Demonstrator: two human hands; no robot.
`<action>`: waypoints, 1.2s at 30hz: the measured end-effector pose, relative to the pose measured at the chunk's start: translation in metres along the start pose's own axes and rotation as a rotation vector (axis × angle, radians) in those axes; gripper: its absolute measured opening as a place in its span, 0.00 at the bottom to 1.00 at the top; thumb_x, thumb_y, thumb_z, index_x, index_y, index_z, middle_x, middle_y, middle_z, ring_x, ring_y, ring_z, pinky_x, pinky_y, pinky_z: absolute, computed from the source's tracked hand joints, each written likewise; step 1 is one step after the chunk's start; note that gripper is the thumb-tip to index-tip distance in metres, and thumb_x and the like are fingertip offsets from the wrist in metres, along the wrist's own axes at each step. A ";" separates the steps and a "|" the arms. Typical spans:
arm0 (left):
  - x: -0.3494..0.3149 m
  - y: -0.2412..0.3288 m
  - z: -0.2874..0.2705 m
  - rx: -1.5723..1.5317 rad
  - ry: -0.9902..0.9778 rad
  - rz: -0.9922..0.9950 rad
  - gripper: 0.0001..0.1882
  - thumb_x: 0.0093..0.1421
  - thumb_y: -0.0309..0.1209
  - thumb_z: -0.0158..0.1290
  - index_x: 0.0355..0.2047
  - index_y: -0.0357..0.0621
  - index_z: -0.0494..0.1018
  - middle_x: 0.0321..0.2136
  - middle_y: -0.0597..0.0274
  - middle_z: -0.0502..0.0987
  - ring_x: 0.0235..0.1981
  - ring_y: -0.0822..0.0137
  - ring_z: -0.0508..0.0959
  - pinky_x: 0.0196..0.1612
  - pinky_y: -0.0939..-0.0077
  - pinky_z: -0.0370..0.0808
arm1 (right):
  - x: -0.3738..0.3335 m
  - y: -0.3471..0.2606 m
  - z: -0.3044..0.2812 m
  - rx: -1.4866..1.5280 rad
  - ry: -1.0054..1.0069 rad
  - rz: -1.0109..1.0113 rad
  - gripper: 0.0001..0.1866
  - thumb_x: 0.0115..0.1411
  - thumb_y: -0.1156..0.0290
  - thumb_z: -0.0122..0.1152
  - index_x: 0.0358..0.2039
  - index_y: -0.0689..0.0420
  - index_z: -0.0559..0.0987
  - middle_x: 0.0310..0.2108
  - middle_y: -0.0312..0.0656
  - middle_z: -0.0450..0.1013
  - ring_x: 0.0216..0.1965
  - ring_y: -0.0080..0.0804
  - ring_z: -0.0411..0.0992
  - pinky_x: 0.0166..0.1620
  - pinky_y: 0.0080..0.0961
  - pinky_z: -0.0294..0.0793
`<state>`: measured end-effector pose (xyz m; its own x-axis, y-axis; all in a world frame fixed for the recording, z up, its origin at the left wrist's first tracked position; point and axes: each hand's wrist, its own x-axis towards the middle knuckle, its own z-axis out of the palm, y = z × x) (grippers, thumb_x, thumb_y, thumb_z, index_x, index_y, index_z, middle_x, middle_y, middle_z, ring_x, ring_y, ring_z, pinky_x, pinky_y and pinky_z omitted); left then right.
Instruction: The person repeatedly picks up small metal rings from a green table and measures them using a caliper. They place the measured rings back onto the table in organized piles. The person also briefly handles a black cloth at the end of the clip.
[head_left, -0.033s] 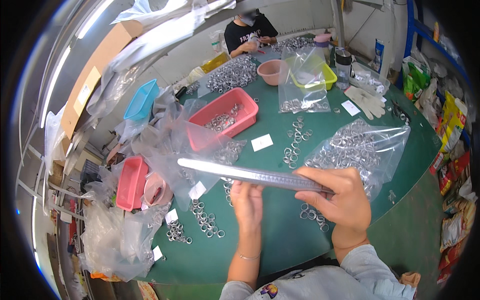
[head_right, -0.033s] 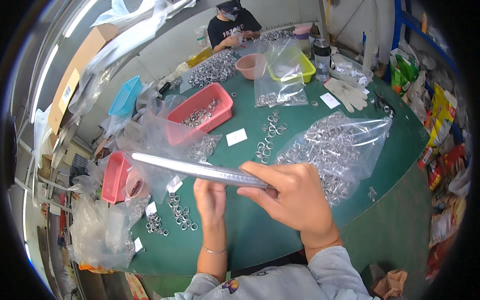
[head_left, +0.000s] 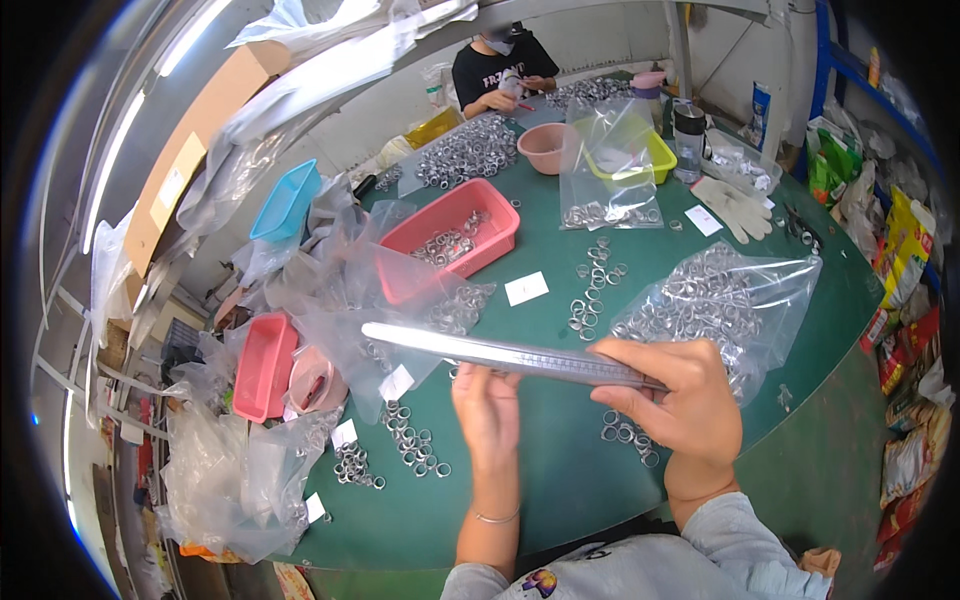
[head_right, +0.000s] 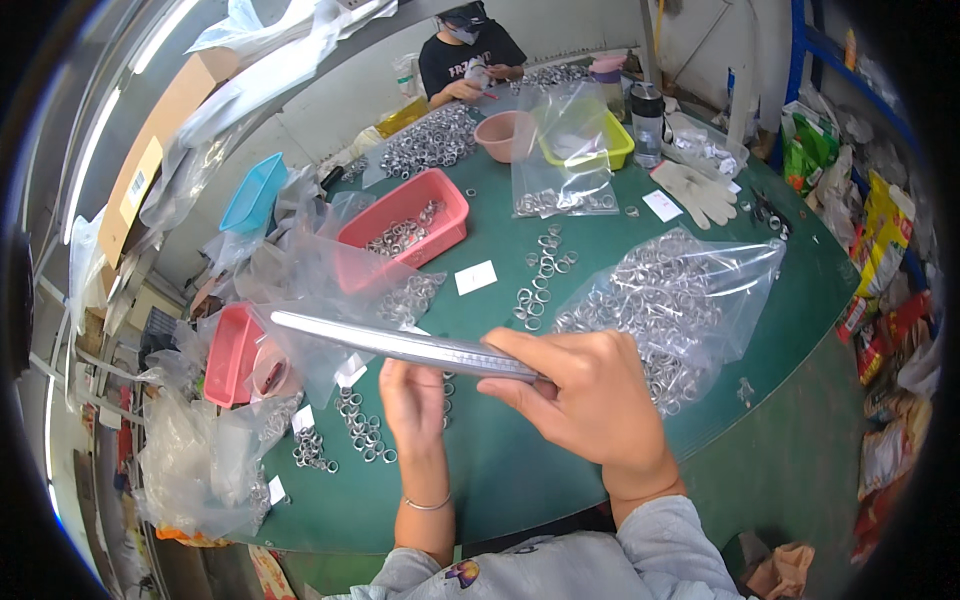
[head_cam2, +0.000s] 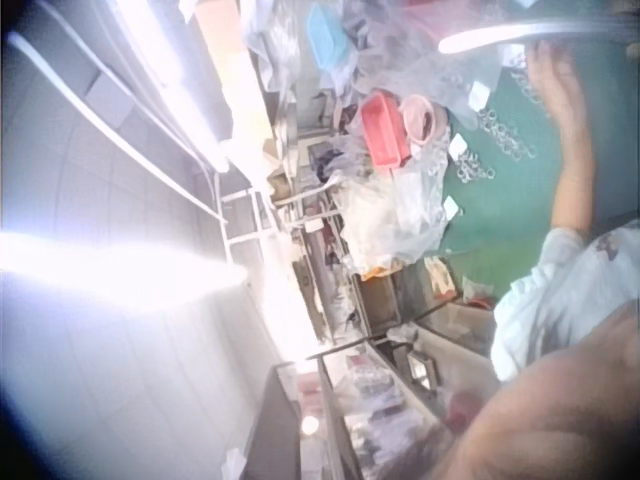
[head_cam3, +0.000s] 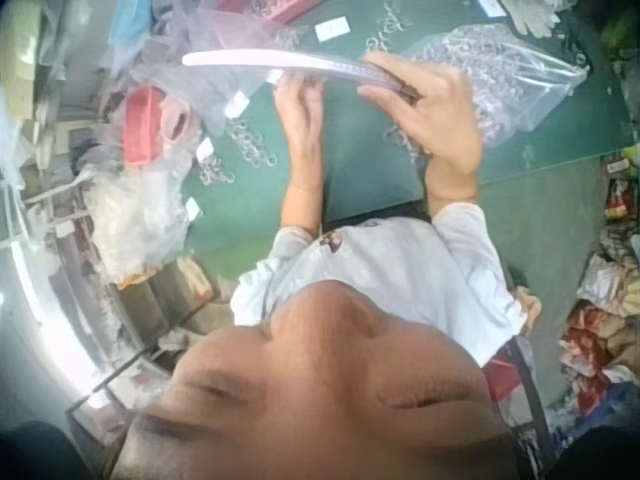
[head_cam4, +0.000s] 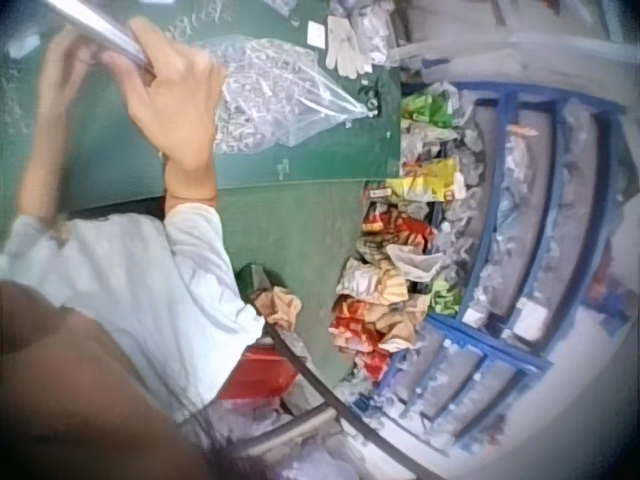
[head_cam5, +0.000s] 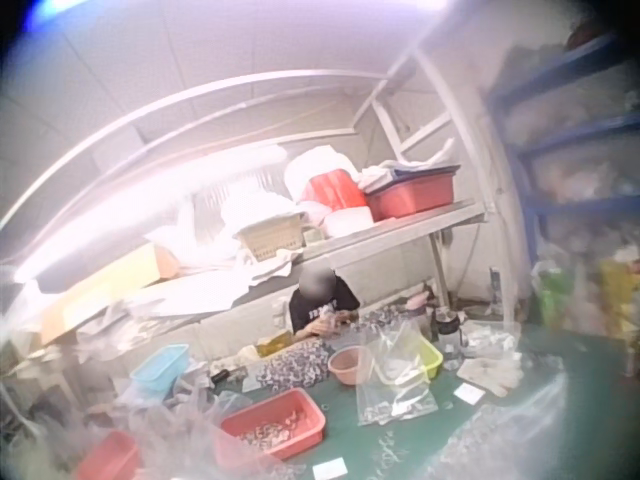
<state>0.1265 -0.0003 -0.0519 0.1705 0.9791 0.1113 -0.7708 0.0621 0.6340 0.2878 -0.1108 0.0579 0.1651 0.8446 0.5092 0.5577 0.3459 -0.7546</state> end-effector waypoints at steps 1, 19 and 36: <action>0.002 0.011 -0.002 -0.014 0.062 0.019 0.08 0.58 0.22 0.45 0.39 0.33 0.65 0.34 0.55 0.74 0.33 0.64 0.76 0.38 0.70 0.75 | 0.002 -0.001 0.000 -0.012 -0.023 -0.003 0.16 0.41 0.73 0.68 0.33 0.63 0.78 0.17 0.45 0.71 0.15 0.28 0.69 0.20 0.20 0.65; -0.023 0.081 -0.001 0.362 0.059 0.462 0.19 0.64 0.31 0.42 0.52 0.31 0.63 0.39 0.53 0.73 0.33 0.73 0.70 0.37 0.81 0.69 | 0.004 -0.007 0.017 -0.158 -0.278 0.016 0.13 0.43 0.73 0.65 0.31 0.64 0.78 0.12 0.42 0.67 0.12 0.24 0.62 0.18 0.20 0.59; -0.043 0.082 0.011 0.284 -0.417 0.093 0.17 0.47 0.21 0.60 0.40 0.33 0.74 0.38 0.51 0.76 0.39 0.64 0.76 0.41 0.75 0.74 | -0.001 -0.007 0.037 -0.066 -0.289 -0.124 0.18 0.40 0.72 0.67 0.33 0.65 0.78 0.15 0.43 0.69 0.13 0.24 0.64 0.18 0.19 0.60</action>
<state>0.0623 -0.0396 0.0040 0.3844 0.8137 0.4360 -0.6066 -0.1333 0.7837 0.2536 -0.0985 0.0472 -0.1401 0.8824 0.4493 0.6121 0.4338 -0.6612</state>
